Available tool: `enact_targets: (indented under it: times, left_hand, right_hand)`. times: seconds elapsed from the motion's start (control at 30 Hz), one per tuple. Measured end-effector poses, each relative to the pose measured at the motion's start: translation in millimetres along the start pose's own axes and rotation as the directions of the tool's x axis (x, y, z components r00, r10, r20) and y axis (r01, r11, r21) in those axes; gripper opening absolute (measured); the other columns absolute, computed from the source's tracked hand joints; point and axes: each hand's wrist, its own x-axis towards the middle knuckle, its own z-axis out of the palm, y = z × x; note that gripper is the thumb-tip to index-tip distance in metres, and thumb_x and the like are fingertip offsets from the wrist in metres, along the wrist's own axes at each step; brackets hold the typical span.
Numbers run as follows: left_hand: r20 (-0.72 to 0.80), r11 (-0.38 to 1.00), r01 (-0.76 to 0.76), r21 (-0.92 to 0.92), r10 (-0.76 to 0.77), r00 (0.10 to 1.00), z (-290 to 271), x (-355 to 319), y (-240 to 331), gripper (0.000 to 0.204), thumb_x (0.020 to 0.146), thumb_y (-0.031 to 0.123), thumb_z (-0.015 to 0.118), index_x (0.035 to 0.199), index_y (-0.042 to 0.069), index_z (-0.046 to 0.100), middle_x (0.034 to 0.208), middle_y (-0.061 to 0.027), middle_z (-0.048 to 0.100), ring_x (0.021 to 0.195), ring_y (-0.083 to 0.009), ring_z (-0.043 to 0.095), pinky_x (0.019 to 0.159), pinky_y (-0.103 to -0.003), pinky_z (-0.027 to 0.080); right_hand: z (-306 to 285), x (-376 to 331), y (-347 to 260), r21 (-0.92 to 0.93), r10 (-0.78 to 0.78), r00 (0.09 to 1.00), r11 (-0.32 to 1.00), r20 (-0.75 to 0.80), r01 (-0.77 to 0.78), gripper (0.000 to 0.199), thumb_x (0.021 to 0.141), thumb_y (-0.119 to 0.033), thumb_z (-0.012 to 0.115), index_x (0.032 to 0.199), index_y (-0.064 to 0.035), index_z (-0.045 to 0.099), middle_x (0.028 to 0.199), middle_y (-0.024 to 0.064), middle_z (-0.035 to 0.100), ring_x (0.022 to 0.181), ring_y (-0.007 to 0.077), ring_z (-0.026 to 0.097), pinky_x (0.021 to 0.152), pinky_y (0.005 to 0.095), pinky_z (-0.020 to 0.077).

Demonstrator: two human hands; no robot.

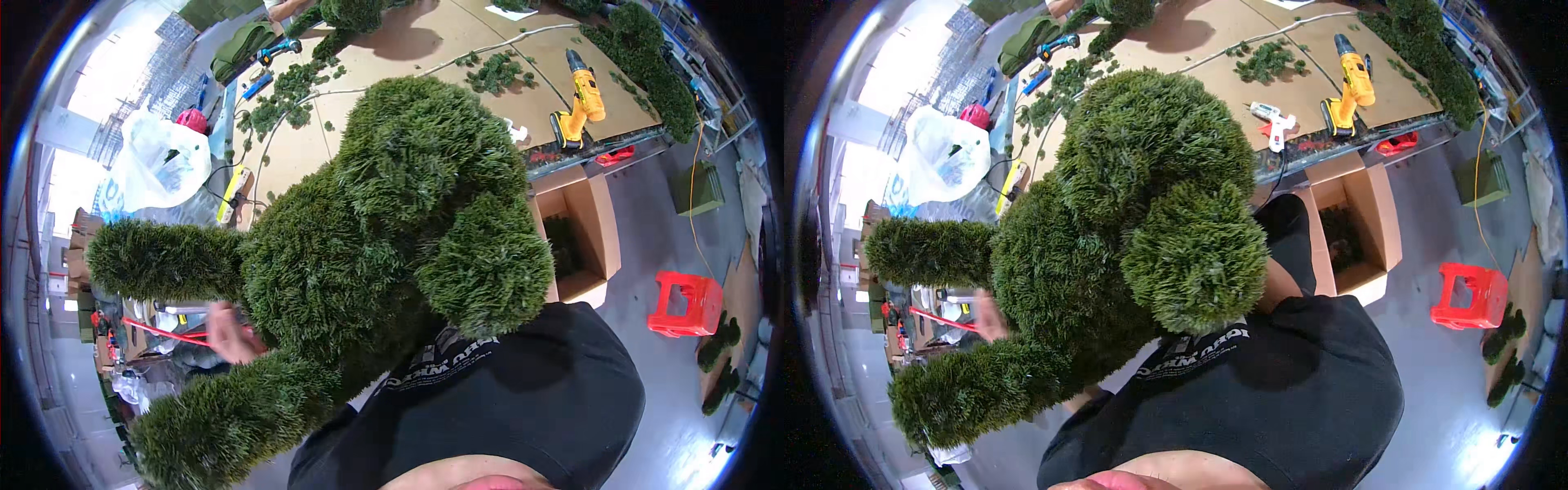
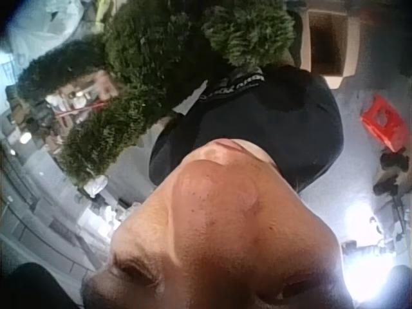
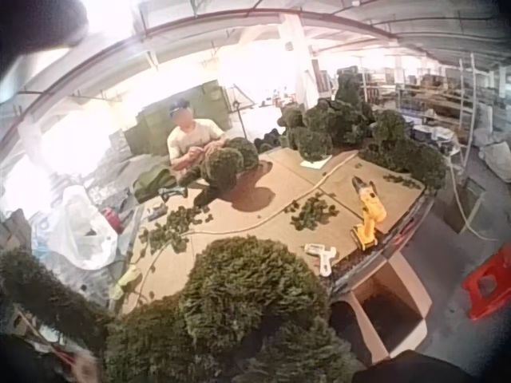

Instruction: Applying artificial moss/foliage to a shaped base using glue and a drill to create a topiary or hedge sculpture.

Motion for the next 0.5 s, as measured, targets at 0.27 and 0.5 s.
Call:
enact_targets:
  times: [0.27,0.5]
  left_hand:
    - [-0.228,0.401,-0.846,-0.351,0.84,0.492,99.8,20.1,284.0,0.102,0.089,0.074,0.061,0.159,0.005,0.032,0.151,-0.0242,0.047,0.131,-0.0448,0.054,0.117,-0.056,0.041]
    - [0.031,0.227,-0.597,-0.769,0.947,0.32,107.3,43.6,311.1,0.061,0.09,0.048,0.069,0.126,0.004,0.047,0.105,-0.0162,0.053,0.092,-0.0325,0.057,0.086,-0.048,0.05]
  right_hand:
    - [-5.8,4.5,-7.6,-0.12,-0.01,0.999,0.993,0.032,0.014,0.025,0.105,-0.015,0.056,0.121,0.0013,0.067,0.111,0.0121,0.073,0.096,0.018,0.069,0.084,0.0312,0.0564]
    - [-20.1,9.5,-23.5,-0.254,0.008,0.997,0.967,0.082,0.013,0.027,0.105,-0.015,0.056,0.123,0.0017,0.067,0.113,0.0127,0.074,0.097,0.0185,0.07,0.084,0.0314,0.0568]
